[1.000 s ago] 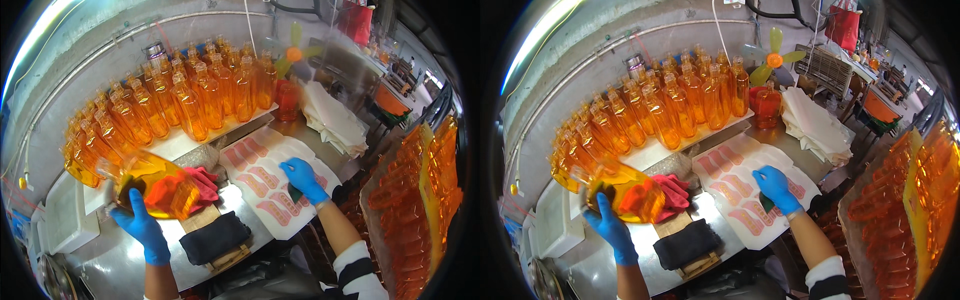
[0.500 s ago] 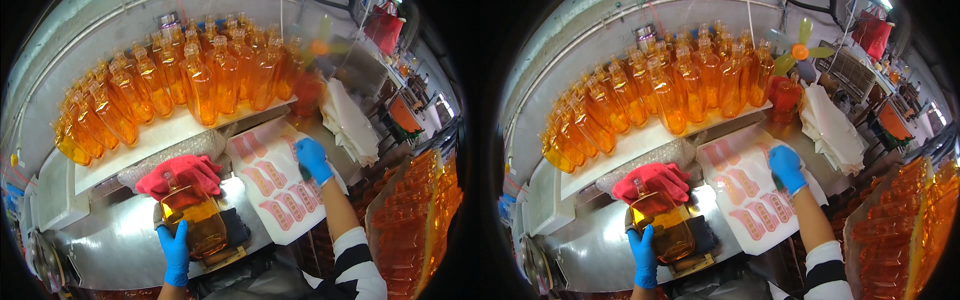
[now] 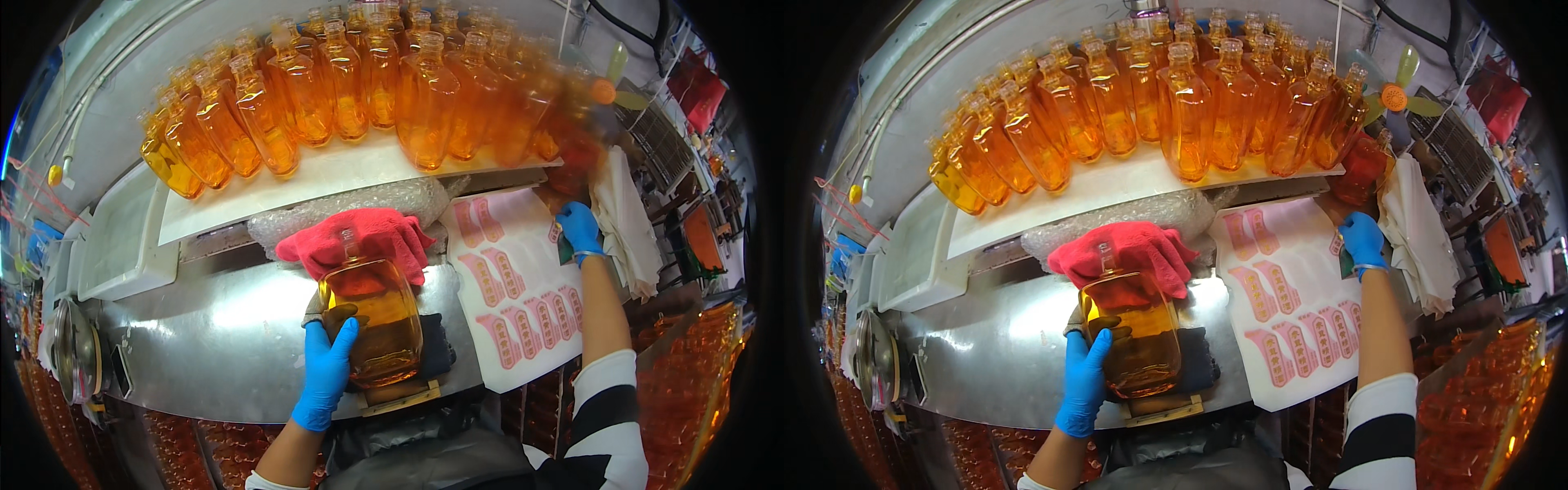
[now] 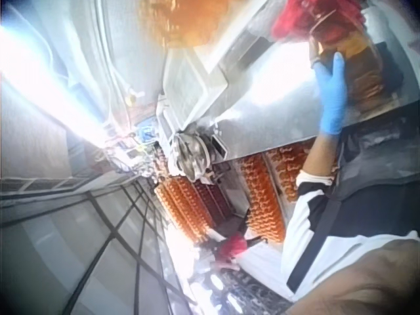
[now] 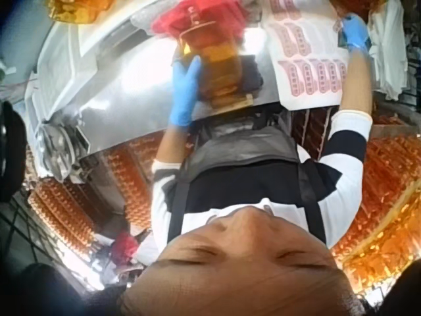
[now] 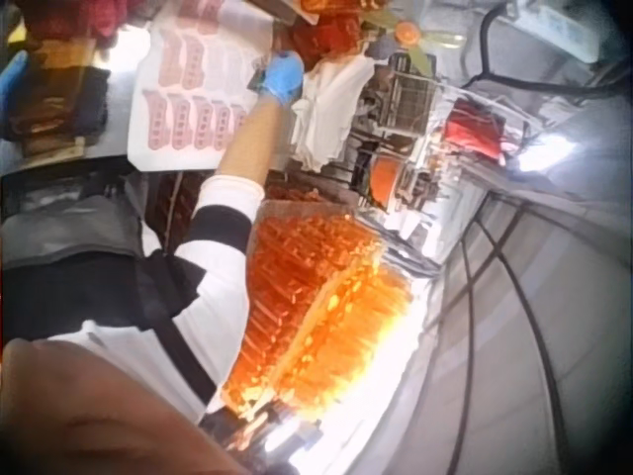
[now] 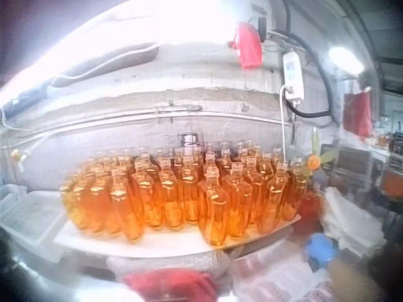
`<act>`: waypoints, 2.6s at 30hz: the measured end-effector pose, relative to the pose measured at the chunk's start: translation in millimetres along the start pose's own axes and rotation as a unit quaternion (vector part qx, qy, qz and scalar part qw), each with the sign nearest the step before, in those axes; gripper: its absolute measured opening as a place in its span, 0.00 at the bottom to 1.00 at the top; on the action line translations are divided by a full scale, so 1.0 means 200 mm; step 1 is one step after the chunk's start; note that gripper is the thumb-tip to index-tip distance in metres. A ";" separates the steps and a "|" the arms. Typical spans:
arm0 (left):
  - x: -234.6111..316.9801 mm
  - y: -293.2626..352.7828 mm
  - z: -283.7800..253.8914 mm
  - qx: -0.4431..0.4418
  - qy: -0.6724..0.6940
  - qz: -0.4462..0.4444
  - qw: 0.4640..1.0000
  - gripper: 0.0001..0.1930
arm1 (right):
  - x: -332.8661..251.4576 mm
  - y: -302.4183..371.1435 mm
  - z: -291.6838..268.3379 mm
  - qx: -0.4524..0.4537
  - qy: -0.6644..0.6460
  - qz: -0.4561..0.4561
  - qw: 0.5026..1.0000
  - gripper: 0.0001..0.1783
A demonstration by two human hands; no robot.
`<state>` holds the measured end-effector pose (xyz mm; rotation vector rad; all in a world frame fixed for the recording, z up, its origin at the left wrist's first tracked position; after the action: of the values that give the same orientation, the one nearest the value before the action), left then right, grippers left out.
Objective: The person applies adhesive labels to amber-colored plastic bottles filled with liquid. They pick each bottle from a tray, place it on a stand, apply a label from a sheet, smooth it, and return the bottle to the tray. The process repeats for multiple bottles.
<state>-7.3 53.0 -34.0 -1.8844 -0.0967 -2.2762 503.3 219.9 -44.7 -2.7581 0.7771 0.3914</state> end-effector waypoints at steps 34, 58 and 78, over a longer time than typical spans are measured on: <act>-0.01 -0.17 0.01 0.006 -0.015 -0.052 0.999 0.24 | -0.97 1.61 -0.01 -0.387 -0.404 0.057 0.827 0.20; -0.02 -0.17 -0.03 -0.006 -0.064 -0.019 0.998 0.25 | -0.97 1.60 0.00 -0.390 -0.400 0.055 0.827 0.20; 0.00 -0.18 -0.01 0.013 -0.042 -0.020 0.999 0.21 | -0.96 1.59 0.02 -0.458 -0.409 0.113 0.781 0.19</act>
<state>-16.4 87.0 -32.0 -1.9814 -0.1767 -2.2091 173.6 47.7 -38.3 -2.6625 0.7580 2.3502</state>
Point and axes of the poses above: each hand's wrist, its own y-axis away from the middle knuckle, its own z-axis out of the palm, x = y × z, the point moved 9 cm from there along -y, towards the middle knuckle, and after that the axes turned 15 degrees about z, right-handed, at the moved point
